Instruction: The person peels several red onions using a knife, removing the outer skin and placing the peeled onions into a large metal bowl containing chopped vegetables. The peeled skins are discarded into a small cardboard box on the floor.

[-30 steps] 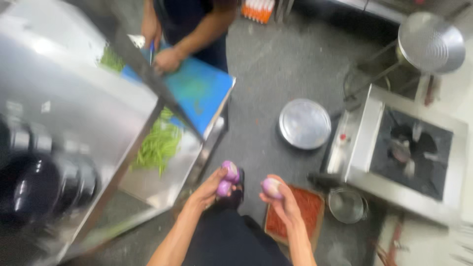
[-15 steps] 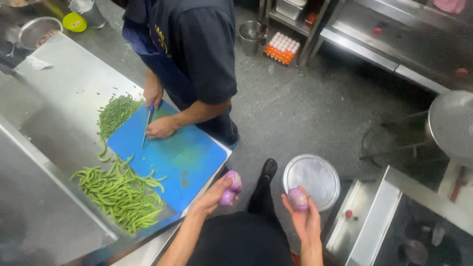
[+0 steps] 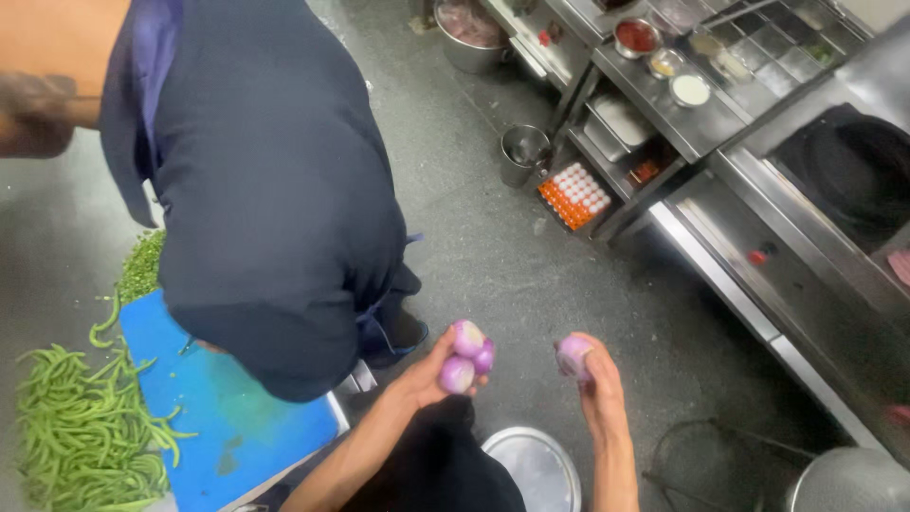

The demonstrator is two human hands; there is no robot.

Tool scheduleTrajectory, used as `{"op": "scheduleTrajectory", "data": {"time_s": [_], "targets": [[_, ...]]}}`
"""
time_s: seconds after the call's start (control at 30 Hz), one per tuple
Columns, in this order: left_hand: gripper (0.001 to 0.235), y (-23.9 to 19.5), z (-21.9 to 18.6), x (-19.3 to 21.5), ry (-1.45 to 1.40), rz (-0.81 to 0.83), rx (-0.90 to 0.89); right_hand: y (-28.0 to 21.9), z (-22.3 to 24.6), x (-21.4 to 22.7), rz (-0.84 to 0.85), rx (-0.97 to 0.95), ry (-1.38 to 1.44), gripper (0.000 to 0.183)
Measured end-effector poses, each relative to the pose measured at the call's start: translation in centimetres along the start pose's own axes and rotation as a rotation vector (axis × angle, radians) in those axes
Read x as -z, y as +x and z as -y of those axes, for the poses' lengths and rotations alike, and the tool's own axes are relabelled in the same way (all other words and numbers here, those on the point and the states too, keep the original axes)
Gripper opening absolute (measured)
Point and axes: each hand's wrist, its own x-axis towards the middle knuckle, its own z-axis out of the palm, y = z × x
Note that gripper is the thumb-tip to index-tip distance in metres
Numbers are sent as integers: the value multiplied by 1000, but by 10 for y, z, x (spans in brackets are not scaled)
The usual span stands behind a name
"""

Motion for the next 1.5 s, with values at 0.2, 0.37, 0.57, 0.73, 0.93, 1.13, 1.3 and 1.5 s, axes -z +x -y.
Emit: {"op": "scheduleTrajectory", "data": {"time_s": [0.2,0.37,0.57,0.73,0.93,1.13,1.3,1.5], "targets": [[62,119,-60,-15,-27,-50,-117,166,23,8,157,-27,-91,49],[59,202,-163,-18,-134,-138,-260,304,37,58,-93,-263,-201,51],[61,244,-257,-22,-219,-362,-428,374,40,70,-370,-752,-450,44],[62,260,-337,8,-309,-443,-593,532,56,2,-179,-833,-567,40],[61,327,-439,52,-556,-572,-709,659,71,-13,-77,-822,-577,36],[66,368,-565,46,-538,-599,-842,791,59,-49,-44,-746,-516,31],[68,377,-674,61,-551,-693,-1033,984,83,-146,178,-454,-413,30],[66,419,-820,106,-638,-787,-1074,1187,105,-275,293,-235,-270,33]]}}
